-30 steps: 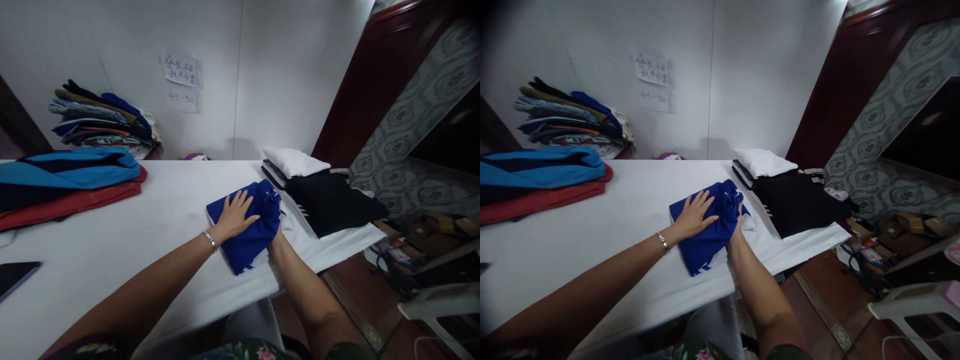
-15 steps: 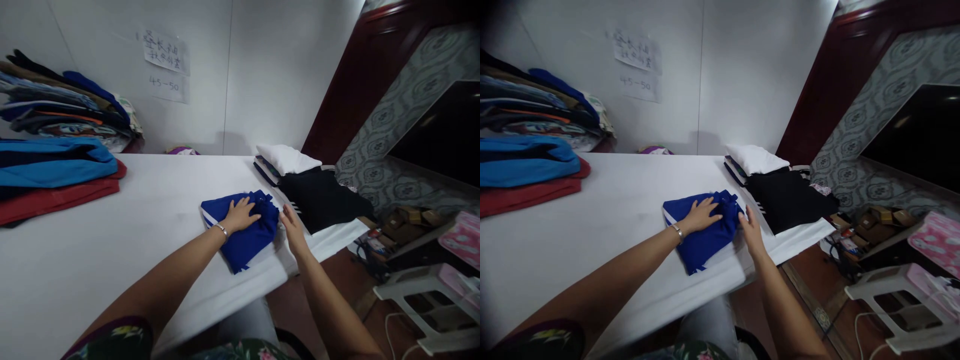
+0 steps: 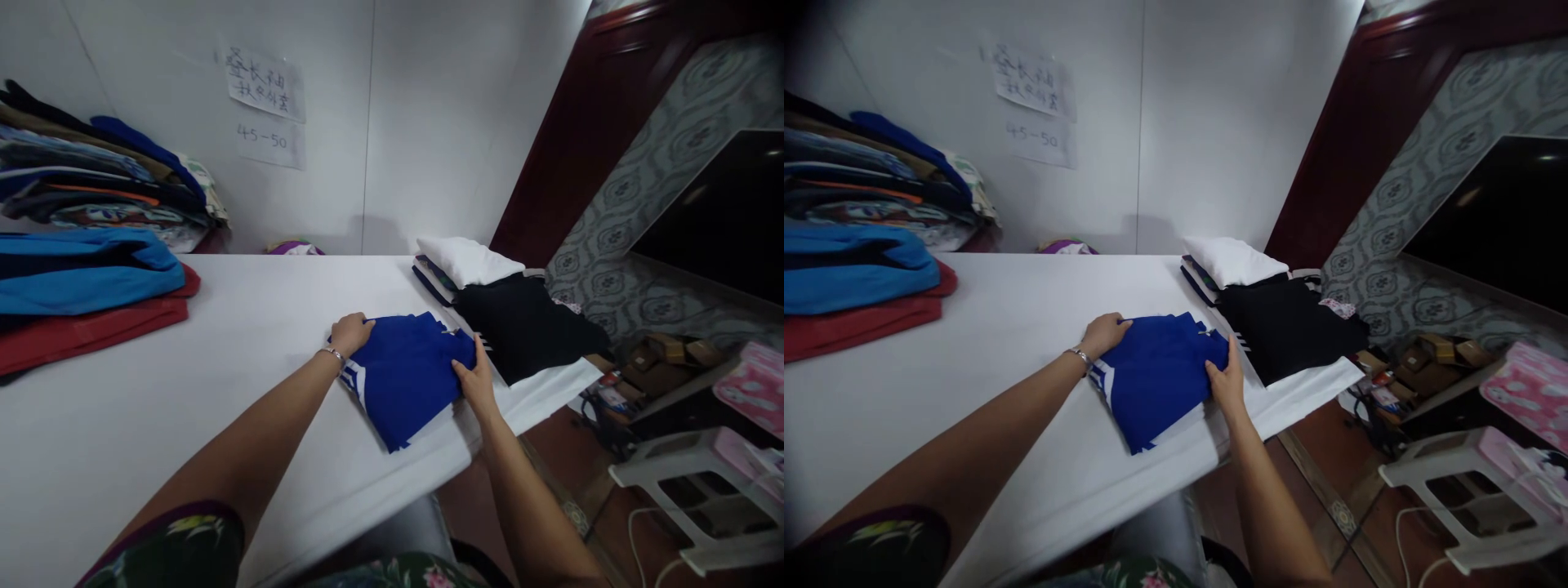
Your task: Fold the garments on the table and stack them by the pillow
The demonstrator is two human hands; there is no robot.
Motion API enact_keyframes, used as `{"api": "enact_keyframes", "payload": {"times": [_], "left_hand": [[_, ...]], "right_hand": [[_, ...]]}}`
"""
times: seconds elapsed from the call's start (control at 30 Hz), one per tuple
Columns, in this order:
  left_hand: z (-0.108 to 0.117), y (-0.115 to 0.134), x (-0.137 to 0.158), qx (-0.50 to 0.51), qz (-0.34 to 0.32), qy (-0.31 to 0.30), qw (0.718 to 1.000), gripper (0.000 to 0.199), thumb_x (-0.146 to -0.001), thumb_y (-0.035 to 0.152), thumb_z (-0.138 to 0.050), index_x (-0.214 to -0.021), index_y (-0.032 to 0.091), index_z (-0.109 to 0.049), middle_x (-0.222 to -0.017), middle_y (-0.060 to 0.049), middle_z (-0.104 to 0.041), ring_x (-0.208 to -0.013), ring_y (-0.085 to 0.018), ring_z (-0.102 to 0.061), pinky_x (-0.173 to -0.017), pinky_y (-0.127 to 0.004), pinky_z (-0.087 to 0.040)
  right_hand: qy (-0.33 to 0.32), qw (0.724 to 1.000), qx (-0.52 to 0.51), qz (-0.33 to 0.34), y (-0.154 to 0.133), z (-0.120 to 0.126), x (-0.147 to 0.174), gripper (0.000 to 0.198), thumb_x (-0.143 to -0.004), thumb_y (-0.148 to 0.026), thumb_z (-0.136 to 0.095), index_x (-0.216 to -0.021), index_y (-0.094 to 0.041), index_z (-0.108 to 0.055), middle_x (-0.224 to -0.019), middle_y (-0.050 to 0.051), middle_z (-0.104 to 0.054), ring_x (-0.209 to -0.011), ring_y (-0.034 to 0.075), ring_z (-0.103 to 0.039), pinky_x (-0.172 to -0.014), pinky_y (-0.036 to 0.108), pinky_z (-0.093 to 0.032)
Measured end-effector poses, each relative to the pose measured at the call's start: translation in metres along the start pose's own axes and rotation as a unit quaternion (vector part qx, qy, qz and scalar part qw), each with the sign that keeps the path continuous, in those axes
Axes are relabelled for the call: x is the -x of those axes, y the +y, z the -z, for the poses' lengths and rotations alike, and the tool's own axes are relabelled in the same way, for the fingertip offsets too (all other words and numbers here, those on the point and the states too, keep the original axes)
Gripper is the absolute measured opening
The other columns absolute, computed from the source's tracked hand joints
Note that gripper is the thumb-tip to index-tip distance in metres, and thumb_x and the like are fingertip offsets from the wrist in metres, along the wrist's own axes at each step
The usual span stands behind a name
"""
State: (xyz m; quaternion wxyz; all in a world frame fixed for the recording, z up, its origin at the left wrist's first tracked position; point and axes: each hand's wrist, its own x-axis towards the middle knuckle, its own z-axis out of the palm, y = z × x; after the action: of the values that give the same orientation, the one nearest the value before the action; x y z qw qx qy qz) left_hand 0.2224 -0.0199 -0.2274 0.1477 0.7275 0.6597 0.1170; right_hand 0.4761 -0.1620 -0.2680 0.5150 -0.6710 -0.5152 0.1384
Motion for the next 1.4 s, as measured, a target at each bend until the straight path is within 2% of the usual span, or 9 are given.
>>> {"api": "enact_keyframes", "payload": {"times": [0.17, 0.27, 0.4, 0.57, 0.67, 0.8, 0.97, 1.2, 1.4], "left_hand": [[-0.011, 0.0, -0.003, 0.022, 0.026, 0.003, 0.999, 0.041, -0.088, 0.044, -0.04, -0.105, 0.02, -0.068, -0.116, -0.012, -0.069, -0.109, -0.028, -0.062, -0.085, -0.036, -0.046], [-0.012, -0.003, -0.003, 0.033, 0.022, 0.0, 0.999, 0.043, -0.087, 0.046, -0.041, -0.105, 0.019, -0.069, -0.114, -0.012, -0.069, -0.107, -0.028, -0.062, -0.083, -0.035, -0.047], [-0.008, -0.004, -0.004, 0.044, 0.013, 0.002, 0.999, 0.046, -0.088, 0.049, -0.037, -0.101, 0.019, -0.07, -0.111, -0.011, -0.07, -0.105, -0.027, -0.063, -0.081, -0.033, -0.047], [-0.007, -0.002, -0.003, 0.043, 0.006, 0.011, 0.999, 0.048, -0.09, 0.048, -0.033, -0.101, 0.02, -0.07, -0.11, -0.011, -0.071, -0.104, -0.026, -0.063, -0.081, -0.032, -0.047], [-0.008, -0.003, -0.002, 0.036, 0.003, 0.007, 0.999, 0.047, -0.091, 0.048, -0.034, -0.099, 0.019, -0.071, -0.108, -0.012, -0.071, -0.103, -0.026, -0.064, -0.081, -0.032, -0.047], [-0.008, -0.003, -0.004, 0.028, 0.002, -0.013, 1.0, 0.045, -0.089, 0.047, -0.037, -0.099, 0.019, -0.07, -0.107, -0.013, -0.071, -0.102, -0.027, -0.065, -0.08, -0.032, -0.048], [-0.004, 0.005, -0.017, 0.019, -0.006, -0.024, 1.0, 0.051, -0.087, 0.053, -0.036, -0.107, 0.019, -0.068, -0.12, -0.015, -0.066, -0.112, -0.031, -0.06, -0.088, -0.039, -0.046], [-0.01, 0.035, -0.039, 0.03, -0.048, -0.091, 0.994, 0.075, -0.076, 0.074, -0.039, -0.115, 0.016, -0.065, -0.124, -0.019, -0.064, -0.114, -0.035, -0.059, -0.092, -0.041, -0.045], [-0.013, 0.046, -0.044, 0.05, -0.131, -0.127, 0.982, 0.054, -0.085, 0.058, -0.037, -0.092, 0.02, -0.074, -0.1, -0.008, -0.075, -0.093, -0.022, -0.069, -0.078, -0.025, -0.049]], "right_hand": [[-0.04, 0.995, 0.088, 0.02, 0.017, 0.012, 0.009, 0.072, -0.081, -0.04, -0.057, -0.147, -0.025, -0.033, -0.136, 0.01, -0.054, -0.123, 0.03, -0.053, -0.101, 0.048, -0.043], [-0.024, 0.988, 0.136, 0.062, 0.014, 0.015, 0.011, 0.078, -0.083, -0.043, -0.056, -0.15, -0.022, -0.024, -0.144, 0.014, -0.044, -0.132, 0.031, -0.044, -0.105, 0.049, -0.039], [-0.006, 0.963, 0.203, 0.176, -0.023, 0.009, 0.003, 0.072, -0.088, -0.046, -0.05, -0.149, -0.018, -0.026, -0.153, 0.015, -0.029, -0.141, 0.032, -0.026, -0.111, 0.054, -0.028], [-0.132, 0.923, 0.26, 0.251, -0.072, -0.025, -0.034, 0.056, -0.092, -0.047, -0.045, -0.143, -0.025, -0.039, -0.154, 0.01, -0.029, -0.145, 0.029, -0.018, -0.112, 0.053, -0.023], [-0.222, 0.897, 0.33, 0.194, -0.068, -0.044, -0.063, 0.056, -0.093, -0.047, -0.045, -0.143, -0.024, -0.04, -0.155, 0.011, -0.027, -0.145, 0.031, -0.016, -0.112, 0.055, -0.02], [-0.302, 0.883, 0.355, 0.056, -0.032, -0.053, -0.086, 0.061, -0.093, -0.048, -0.042, -0.148, -0.021, -0.032, -0.152, 0.012, -0.035, -0.138, 0.029, -0.034, -0.109, 0.047, -0.031], [-0.268, 0.912, 0.305, 0.057, -0.007, -0.055, -0.088, 0.064, -0.091, -0.055, -0.043, -0.146, -0.022, -0.036, -0.147, 0.011, -0.042, -0.133, 0.029, -0.042, -0.107, 0.044, -0.035], [-0.23, 0.929, 0.283, 0.064, -0.015, -0.056, -0.081, 0.065, -0.091, -0.06, -0.039, -0.142, -0.021, -0.042, -0.14, 0.012, -0.05, -0.126, 0.029, -0.049, -0.102, 0.042, -0.039], [-0.185, 0.947, 0.256, 0.054, -0.023, -0.049, -0.074, 0.057, -0.094, -0.056, -0.035, -0.139, -0.022, -0.046, -0.137, 0.009, -0.055, -0.124, 0.026, -0.052, -0.102, 0.038, -0.039]]}}
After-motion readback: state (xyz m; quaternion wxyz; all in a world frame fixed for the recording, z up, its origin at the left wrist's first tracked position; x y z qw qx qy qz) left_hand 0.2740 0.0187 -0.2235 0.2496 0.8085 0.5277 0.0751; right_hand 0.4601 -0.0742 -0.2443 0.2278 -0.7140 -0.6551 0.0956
